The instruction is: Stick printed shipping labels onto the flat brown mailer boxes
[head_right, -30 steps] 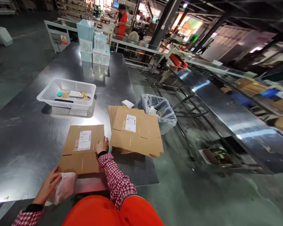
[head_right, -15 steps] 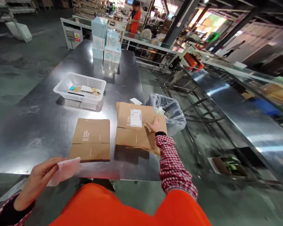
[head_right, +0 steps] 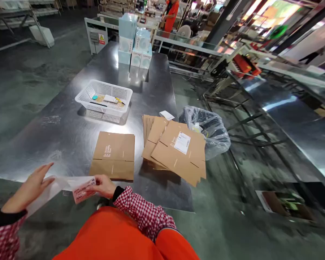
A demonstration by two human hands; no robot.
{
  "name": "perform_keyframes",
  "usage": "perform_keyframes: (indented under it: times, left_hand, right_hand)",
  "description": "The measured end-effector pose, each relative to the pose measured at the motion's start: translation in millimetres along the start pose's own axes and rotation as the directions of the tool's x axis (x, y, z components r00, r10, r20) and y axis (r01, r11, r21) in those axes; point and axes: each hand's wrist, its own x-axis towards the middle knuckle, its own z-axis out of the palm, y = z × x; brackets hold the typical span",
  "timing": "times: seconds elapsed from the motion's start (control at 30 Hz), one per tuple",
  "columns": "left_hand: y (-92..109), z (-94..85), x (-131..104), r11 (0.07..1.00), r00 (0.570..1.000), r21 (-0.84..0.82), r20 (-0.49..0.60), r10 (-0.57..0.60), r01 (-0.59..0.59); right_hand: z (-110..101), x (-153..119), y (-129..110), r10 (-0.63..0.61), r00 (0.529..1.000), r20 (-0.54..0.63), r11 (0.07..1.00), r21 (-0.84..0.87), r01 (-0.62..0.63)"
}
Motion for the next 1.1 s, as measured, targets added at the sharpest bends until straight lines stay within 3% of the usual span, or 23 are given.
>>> perform_keyframes:
  times: [0.07, 0.17, 0.23, 0.33, 0.47, 0.63, 0.7, 0.8, 0.87, 0.9, 0.97, 1.1]
  left_hand:
    - [2, 14.2, -14, 0.988, 0.990, -0.112, 0.080, 0.116, -0.107]
    - [34, 33.9, -32, 0.947, 0.969, -0.293, 0.167, 0.185, -0.130]
    - [54, 45.8, -34, 0.930, 0.968, -0.363, 0.214, 0.135, -0.050]
    - [64, 63.1, -29, 0.909, 0.972, -0.404, 0.235, -0.009, 0.106]
    - [61, 83.9, -24, 0.909, 0.978, -0.379, 0.176, -0.115, 0.175]
    - [50, 107.5, -22, 0.940, 0.983, -0.288, 0.096, -0.158, 0.180]
    - [35, 113.8, -23, 0.968, 0.985, -0.219, 0.147, -0.090, 0.121]
    - [6, 119.3, -27, 1.000, 0.960, -0.001, 0.279, 0.027, -0.028]
    - [-9, 123.7, -30, 0.990, 0.944, 0.087, 0.322, 0.074, -0.107]
    - [-13, 127.5, -30, 0.986, 0.938, 0.088, 0.331, 0.107, -0.143]
    - [-15, 139.6, -28, 0.974, 0.923, 0.052, 0.334, 0.193, -0.222]
    - [-8, 175.0, -19, 0.946, 0.906, 0.008, 0.292, 0.307, -0.323]
  right_hand:
    - [-2, -3, -6, 0.022, 0.999, -0.039, 0.999, 0.044, -0.021]
    - [-1, -4, -11, 0.035, 0.998, -0.056, 0.997, 0.066, -0.032]
    - [-4, -3, -10, 0.018, 0.997, -0.071, 1.000, 0.009, -0.017]
    - [-14, 0, -11, -0.114, 0.972, -0.208, 0.967, -0.249, 0.060]
    - [-23, 3, -9, -0.357, 0.901, -0.245, 0.817, -0.549, 0.175]
    - [-32, 10, 7, -0.457, 0.834, -0.308, 0.791, -0.569, 0.224]
    - [-50, 17, 5, -0.447, 0.805, -0.390, 0.812, -0.555, 0.182]
    - [-98, 38, -16, -0.429, 0.686, -0.588, 0.810, -0.586, 0.004]
    - [-132, 56, -33, -0.433, 0.623, -0.652, 0.774, -0.623, -0.114]
    - [-146, 65, -40, -0.426, 0.624, -0.655, 0.753, -0.639, -0.156]
    - [-166, 82, -48, -0.397, 0.672, -0.626, 0.715, -0.670, -0.202]
    - [-174, 105, -44, -0.336, 0.755, -0.563, 0.603, -0.745, -0.287]
